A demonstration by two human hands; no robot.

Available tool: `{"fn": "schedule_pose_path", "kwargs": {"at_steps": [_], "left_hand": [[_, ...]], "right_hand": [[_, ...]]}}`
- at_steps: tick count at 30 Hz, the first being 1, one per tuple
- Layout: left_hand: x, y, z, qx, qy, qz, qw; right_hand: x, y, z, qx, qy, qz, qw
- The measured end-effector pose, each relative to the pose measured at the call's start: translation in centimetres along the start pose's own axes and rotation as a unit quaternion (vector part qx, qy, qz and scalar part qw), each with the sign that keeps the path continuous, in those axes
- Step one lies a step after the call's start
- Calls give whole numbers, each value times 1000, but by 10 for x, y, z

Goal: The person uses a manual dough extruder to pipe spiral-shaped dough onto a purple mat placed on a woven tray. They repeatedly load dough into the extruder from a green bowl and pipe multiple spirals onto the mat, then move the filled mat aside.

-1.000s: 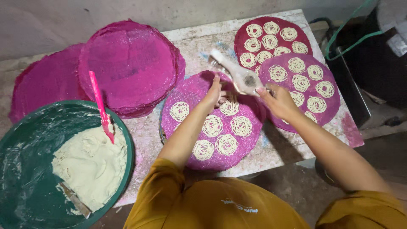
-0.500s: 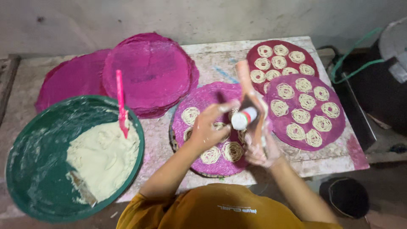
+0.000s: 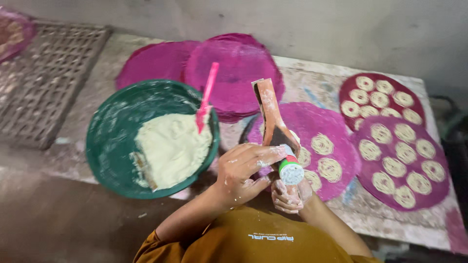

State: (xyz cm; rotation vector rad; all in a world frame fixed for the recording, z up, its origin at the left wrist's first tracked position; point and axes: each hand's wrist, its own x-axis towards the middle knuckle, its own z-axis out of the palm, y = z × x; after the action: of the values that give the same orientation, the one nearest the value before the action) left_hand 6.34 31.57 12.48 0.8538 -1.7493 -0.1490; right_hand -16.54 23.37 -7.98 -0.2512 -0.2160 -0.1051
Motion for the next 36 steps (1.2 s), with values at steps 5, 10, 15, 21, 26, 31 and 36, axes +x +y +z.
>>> {"fn": "schedule_pose_path", "kwargs": {"at_steps": [5,10,15,21,26,31,36], "left_hand": [[-24,-3,-57,50,16,-15,999],[-44,-6,-110,93,23,-3,995],[-60,-4,-161,148,-9,39,988],[-72,-10,-204,221,-11,116,968],[-74,-11,-220,189,-23,105,976],[-70,-13,-223,196,-40,111,974],[-67,-20,-219,189,-27,123,974]], "right_hand": [[58,11,-6,13,-3,77,997],[113,30,-8,18,68,102,992],[169,46,-10,3,42,133,990],[218,59,-6,-32,107,59,992],[230,64,2,-48,122,38,991],[224,62,6,-54,134,39,989],[211,56,8,-59,144,48,987]]}}
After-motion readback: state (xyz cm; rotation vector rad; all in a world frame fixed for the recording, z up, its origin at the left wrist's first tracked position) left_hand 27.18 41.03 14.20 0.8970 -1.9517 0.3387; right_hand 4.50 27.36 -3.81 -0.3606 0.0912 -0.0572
